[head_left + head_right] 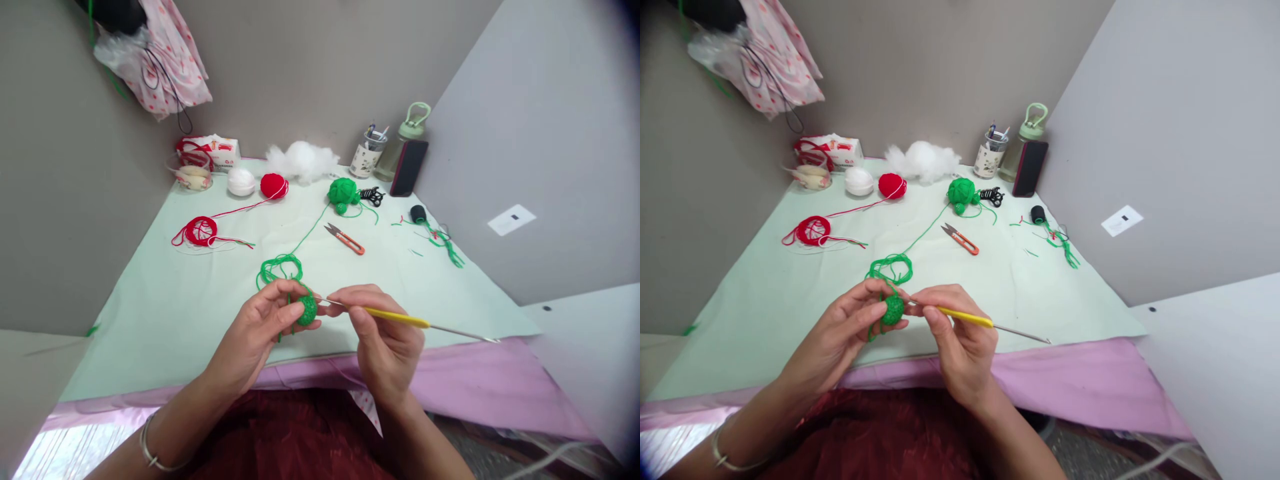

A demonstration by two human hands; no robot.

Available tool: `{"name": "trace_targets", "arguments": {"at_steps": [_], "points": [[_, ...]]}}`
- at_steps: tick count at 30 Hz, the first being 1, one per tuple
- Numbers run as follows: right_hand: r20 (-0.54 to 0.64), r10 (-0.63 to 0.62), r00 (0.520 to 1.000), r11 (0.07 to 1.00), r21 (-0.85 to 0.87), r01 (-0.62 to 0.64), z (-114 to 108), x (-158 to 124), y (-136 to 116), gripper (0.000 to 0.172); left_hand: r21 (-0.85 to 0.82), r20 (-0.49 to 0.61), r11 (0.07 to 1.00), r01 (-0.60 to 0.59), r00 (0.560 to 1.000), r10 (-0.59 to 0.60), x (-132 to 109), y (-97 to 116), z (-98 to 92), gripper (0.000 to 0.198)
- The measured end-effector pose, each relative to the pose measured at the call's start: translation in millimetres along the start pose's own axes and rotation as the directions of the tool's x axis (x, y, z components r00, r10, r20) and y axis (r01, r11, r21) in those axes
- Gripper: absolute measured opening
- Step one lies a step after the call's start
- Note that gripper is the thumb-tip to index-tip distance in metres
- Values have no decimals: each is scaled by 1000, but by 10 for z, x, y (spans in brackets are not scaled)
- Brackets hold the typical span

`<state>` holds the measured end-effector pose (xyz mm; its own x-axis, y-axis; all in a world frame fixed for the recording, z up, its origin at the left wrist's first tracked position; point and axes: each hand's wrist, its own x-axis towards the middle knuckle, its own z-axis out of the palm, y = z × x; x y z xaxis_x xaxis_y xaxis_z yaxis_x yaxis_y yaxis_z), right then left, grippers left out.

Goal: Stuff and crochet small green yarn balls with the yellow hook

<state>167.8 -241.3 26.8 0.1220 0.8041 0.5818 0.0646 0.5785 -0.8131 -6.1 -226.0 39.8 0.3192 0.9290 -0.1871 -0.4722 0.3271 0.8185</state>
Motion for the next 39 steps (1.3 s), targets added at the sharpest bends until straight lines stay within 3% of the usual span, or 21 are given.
{"name": "trace_targets", "arguments": {"at_steps": [15, 21, 26, 31, 39], "points": [[65, -24, 998, 999, -40, 26, -14, 9, -14, 26, 66, 20, 997, -28, 999, 27, -8, -34, -30, 12], [64, -26, 998, 998, -63, 30, -17, -32, 17, 24, 31, 12, 1000, 1, 1000, -1, -10, -23, -21, 54], [97, -66, 993, 996, -61, 72, -38, -36, 18, 28, 2, 55, 1000, -28, 998, 28, -7, -18, -45, 70], [145, -104, 984, 992, -56, 113, -39, -21, 22, 34, 2, 56, 1000, -20, 998, 20, -16, -1, -31, 73], [-17, -64, 998, 996, -67, 63, 43, -19, 95, 28, 67, -54, 998, -13, 998, 17, -12, -59, -19, 57]]}}
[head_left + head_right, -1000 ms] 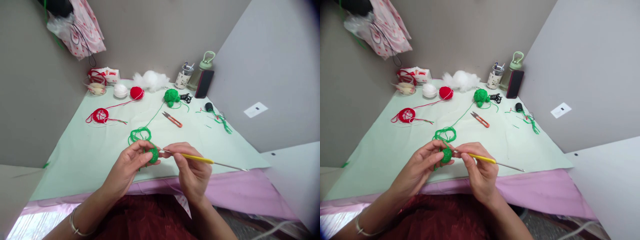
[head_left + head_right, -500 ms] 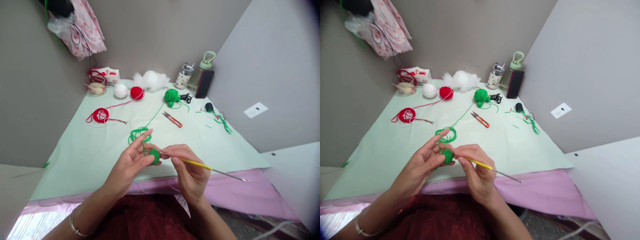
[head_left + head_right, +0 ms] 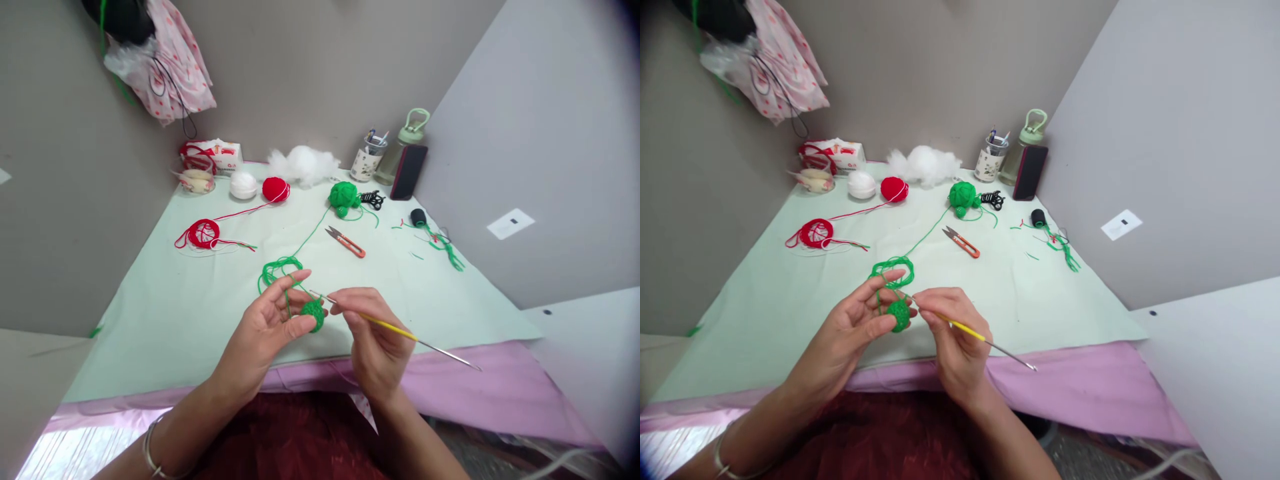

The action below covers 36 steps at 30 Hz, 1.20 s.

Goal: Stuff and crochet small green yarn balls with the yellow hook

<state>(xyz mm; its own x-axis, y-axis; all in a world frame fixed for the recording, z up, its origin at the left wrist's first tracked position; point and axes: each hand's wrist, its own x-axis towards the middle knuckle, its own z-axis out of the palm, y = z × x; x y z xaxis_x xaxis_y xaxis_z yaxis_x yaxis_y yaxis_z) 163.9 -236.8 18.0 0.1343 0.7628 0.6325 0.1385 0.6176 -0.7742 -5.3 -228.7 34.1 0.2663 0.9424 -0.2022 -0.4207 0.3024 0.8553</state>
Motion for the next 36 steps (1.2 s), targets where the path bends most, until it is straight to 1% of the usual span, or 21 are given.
{"name": "trace_targets", "arguments": {"at_steps": [5, 8, 10, 14, 17, 20, 24, 30, 36], "points": [[-21, 7, 1000, 1000, 16, -6, 26, -1, 15, 25, -26, 33, 1000, 6, 999, -6, -4, -12, -14, 48], [-40, 15, 999, 1000, 18, -15, 29, -8, 6, 25, -59, 60, 998, 23, 998, -19, -4, -4, 0, 37], [-54, 25, 998, 999, 22, -24, 28, -9, -7, 25, -67, 54, 998, 22, 998, -19, 0, -1, 5, 32], [-94, 59, 994, 997, 58, -53, 10, -10, -24, 23, -46, 33, 999, 6, 999, -4, 5, -1, -17, 41], [-128, 58, 990, 992, 115, -43, -13, -14, -31, 22, -11, 34, 1000, -11, 999, 11, 3, -4, -49, 48], [-78, 35, 996, 991, 130, -25, -30, -19, -60, 20, 20, 34, 999, -28, 999, 27, 0, -8, -69, 49], [2, 39, 999, 996, 85, -39, -36, -27, -108, 22, 55, 22, 997, -44, 999, 43, 3, -16, -80, 51], [-7, 52, 999, 996, 70, -51, -36, -27, -110, 22, 111, 22, 992, -59, 998, 57, 2, -42, -115, 54], [6, 51, 999, 996, 72, -51, -42, -27, -110, 21, 127, 31, 988, -86, 996, 83, 14, -44, -108, 55]]}}
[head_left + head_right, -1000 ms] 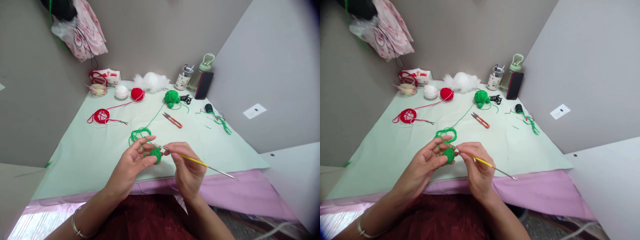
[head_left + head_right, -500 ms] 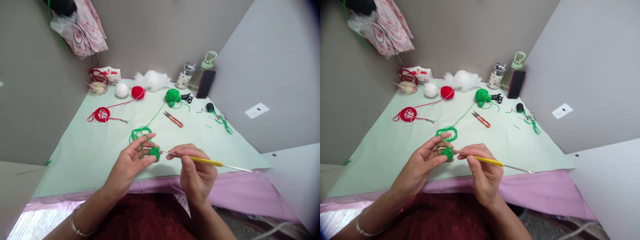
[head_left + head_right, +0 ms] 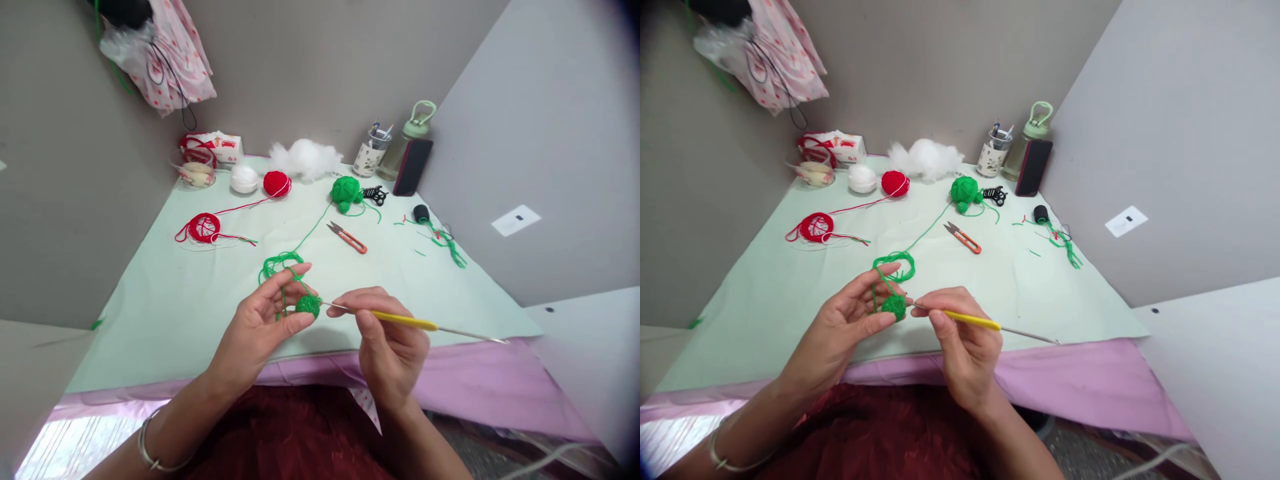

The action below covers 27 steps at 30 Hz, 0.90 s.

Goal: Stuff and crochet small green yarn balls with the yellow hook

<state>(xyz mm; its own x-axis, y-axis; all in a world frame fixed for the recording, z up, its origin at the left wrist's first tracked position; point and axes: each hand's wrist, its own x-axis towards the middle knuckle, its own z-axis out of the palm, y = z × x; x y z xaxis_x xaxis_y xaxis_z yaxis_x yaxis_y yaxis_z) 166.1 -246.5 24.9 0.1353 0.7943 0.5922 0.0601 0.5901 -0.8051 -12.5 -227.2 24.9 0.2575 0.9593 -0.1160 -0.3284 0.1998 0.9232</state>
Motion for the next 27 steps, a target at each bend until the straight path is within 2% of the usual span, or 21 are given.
{"name": "trace_targets", "arguments": {"at_steps": [16, 22, 24, 27], "points": [[9, -18, 1000, 1000, -12, 18, -12, -1, 7, 23, -6, 1, 1000, -6, 1000, 6, -5, 44, 13, 57], [37, 18, 999, 1000, -25, -17, -24, -11, -4, 23, 6, -14, 1000, 1, 1000, -1, -5, 60, 31, 60], [33, 39, 999, 999, 22, -40, -24, -14, 9, 21, 7, -15, 1000, 11, 1000, -11, -14, 67, 32, 63], [9, 138, 990, 972, 191, -137, -8, -13, 51, 17, -19, -3, 1000, 24, 1000, -24, -26, 75, 34, 67]]}}
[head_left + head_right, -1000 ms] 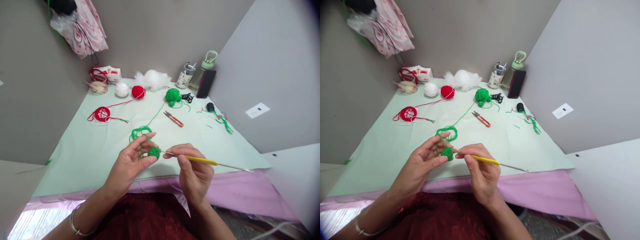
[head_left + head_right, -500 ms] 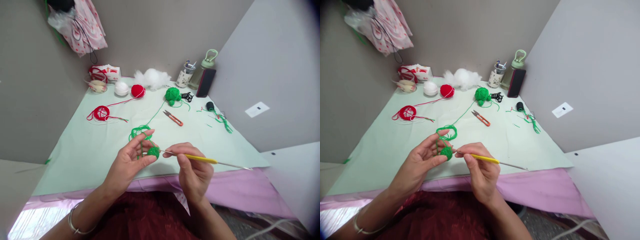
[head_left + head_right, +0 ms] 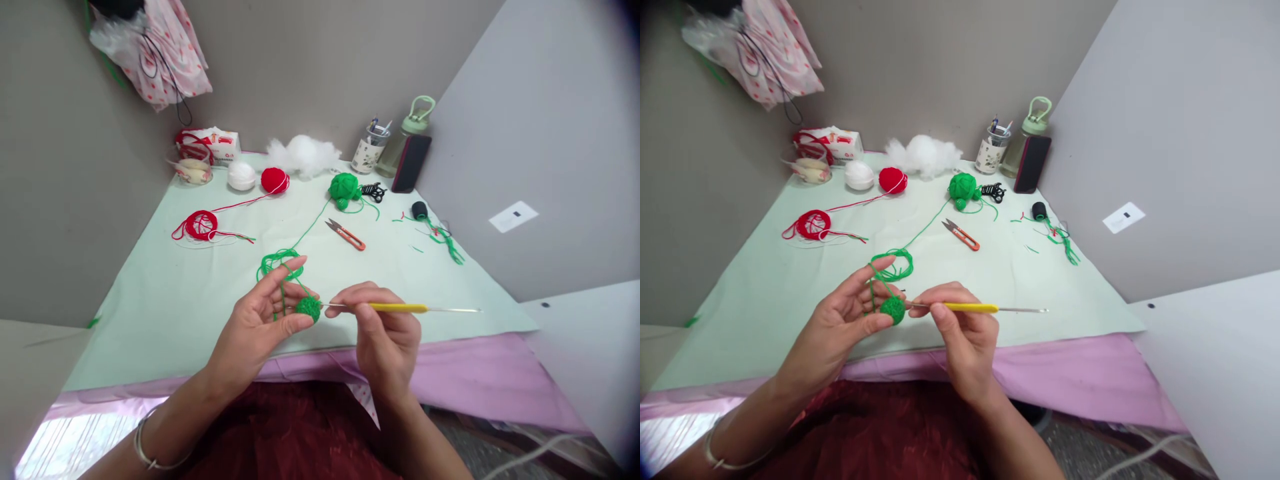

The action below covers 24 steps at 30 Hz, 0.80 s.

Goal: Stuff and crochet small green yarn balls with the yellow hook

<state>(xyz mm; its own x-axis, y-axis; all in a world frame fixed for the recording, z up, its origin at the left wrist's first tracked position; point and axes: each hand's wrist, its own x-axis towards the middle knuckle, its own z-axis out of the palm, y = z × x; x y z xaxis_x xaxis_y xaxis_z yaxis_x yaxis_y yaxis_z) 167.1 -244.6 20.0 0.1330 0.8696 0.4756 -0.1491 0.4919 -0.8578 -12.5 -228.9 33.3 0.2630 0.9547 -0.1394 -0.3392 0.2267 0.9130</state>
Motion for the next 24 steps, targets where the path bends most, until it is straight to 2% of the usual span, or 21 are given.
{"name": "trace_targets", "arguments": {"at_steps": [4, 8, 11, 15, 18, 24], "points": [[-14, 159, 987, 962, 227, -151, 35, 22, 70, 13, -41, 8, 999, 23, 1000, -22, -6, 1, 5, 78], [-43, 229, 972, 938, 278, -209, 74, 20, 116, 13, -77, 13, 996, 41, 999, -41, 7, -6, 7, 94], [-101, 208, 973, 960, 211, -184, 94, -19, 121, 13, -61, -18, 998, 35, 999, -37, 25, -11, 14, 100], [-151, 131, 980, 988, 100, -117, 117, -79, 110, 12, -16, -58, 1000, -4, 998, 3, 40, -23, 28, 99], [-151, 110, 982, 987, 135, -89, 142, -90, 115, 11, -31, -45, 999, -20, 999, 19, 45, -41, 30, 98], [-185, 158, 970, 974, 191, -122, 185, -68, 137, 13, -73, -51, 997, -16, 999, 13, 51, -49, 29, 97]]}}
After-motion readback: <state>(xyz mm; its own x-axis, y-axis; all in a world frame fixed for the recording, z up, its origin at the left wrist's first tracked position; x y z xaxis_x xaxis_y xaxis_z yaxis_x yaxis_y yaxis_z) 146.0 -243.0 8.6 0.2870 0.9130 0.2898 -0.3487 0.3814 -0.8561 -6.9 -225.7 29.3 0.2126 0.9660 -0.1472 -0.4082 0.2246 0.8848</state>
